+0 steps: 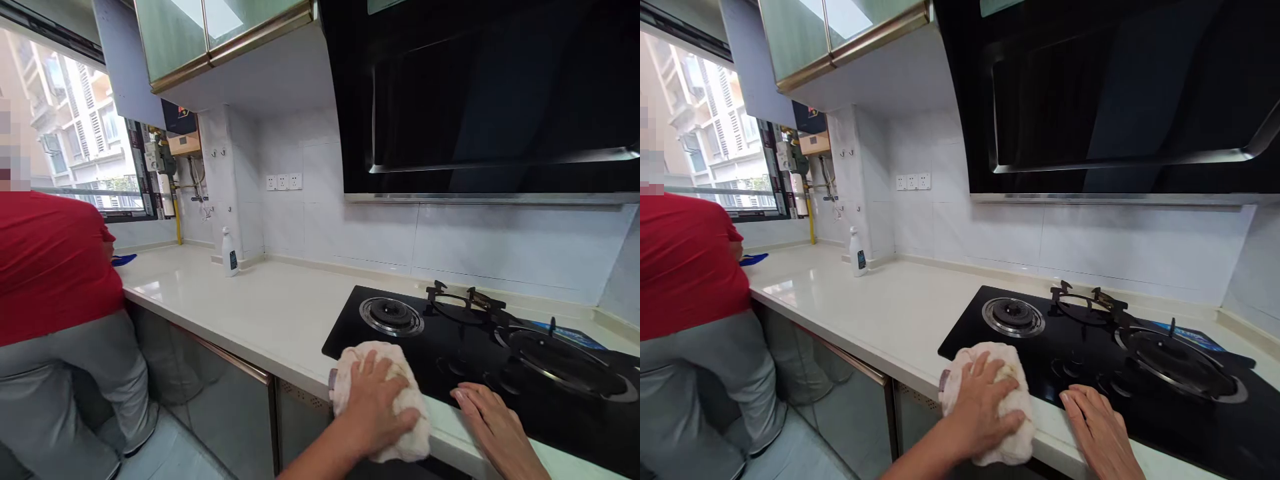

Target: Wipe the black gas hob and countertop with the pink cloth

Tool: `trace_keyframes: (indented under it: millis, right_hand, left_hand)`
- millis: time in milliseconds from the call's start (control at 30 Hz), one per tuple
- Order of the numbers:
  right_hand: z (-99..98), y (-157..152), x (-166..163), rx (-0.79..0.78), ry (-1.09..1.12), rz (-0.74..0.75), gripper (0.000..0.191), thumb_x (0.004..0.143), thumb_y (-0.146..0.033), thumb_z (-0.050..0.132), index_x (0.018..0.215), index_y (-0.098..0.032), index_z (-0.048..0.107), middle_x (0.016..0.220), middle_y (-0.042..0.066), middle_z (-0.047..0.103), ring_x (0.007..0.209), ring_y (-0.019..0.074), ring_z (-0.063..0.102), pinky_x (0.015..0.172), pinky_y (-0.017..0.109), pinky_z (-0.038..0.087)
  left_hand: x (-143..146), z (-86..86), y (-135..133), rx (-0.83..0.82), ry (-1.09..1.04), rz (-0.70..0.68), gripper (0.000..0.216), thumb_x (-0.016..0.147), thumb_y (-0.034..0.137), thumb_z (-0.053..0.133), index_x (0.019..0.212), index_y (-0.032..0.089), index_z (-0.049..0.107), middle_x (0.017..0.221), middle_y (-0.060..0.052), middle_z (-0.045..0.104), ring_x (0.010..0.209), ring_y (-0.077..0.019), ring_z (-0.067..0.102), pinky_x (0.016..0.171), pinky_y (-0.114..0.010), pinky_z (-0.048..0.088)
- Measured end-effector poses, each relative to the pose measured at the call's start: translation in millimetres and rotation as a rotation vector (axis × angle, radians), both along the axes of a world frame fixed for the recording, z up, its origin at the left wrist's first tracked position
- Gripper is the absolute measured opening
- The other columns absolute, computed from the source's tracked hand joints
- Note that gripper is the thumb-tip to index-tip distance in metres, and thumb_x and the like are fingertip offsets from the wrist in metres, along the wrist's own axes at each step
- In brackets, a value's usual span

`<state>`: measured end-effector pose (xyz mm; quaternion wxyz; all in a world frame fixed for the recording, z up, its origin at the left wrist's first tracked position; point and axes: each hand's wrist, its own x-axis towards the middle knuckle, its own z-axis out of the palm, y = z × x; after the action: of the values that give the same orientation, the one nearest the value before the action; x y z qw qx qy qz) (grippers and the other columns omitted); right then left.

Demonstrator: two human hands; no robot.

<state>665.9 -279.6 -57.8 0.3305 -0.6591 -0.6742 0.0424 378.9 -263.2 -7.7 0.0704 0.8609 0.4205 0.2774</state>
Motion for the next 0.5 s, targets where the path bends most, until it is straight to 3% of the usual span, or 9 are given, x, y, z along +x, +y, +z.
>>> trace_keyframes:
  millis: [200, 333, 500]
  right_hand:
    - [0.6, -3, 0, 0.019, 0.011, -0.010, 0.056, 0.095, -0.071, 0.035, 0.104, -0.033, 0.075, 0.133, 0.005, 0.069, 0.128, 0.0310, 0.060, 0.101, 0.047, 0.048]
    - [-0.9, -2, 6, 0.035, -0.061, 0.033, 0.049, 0.094, -0.066, 0.040, 0.104, -0.034, 0.077, 0.127, 0.007, 0.073, 0.122, 0.0323, 0.064, 0.094, 0.046, 0.052]
    - [-1.9, -3, 9, 0.075, -0.134, 0.048, 0.045, 0.093, -0.062, 0.044, 0.107, -0.036, 0.077, 0.125, 0.008, 0.074, 0.119, 0.0328, 0.066, 0.092, 0.046, 0.054]
  left_hand:
    - [-114, 4.8, 28, 0.062, 0.096, 0.426, 0.042, 0.091, 0.049, 0.066, 0.131, 0.036, 0.069, 0.155, -0.005, 0.053, 0.150, -0.0404, 0.034, 0.118, -0.065, 0.032]
    - [-189, 8.9, 50, 0.025, 0.176, 0.691, 0.044, 0.094, 0.048, 0.060, 0.135, 0.035, 0.067, 0.160, -0.007, 0.048, 0.151, -0.0407, 0.034, 0.120, -0.066, 0.028]
    - [-237, 18.6, 87, -0.090, 0.229, 0.821, 0.053, 0.094, 0.060, 0.053, 0.141, 0.038, 0.064, 0.166, -0.009, 0.040, 0.152, -0.0441, 0.029, 0.119, -0.071, 0.023]
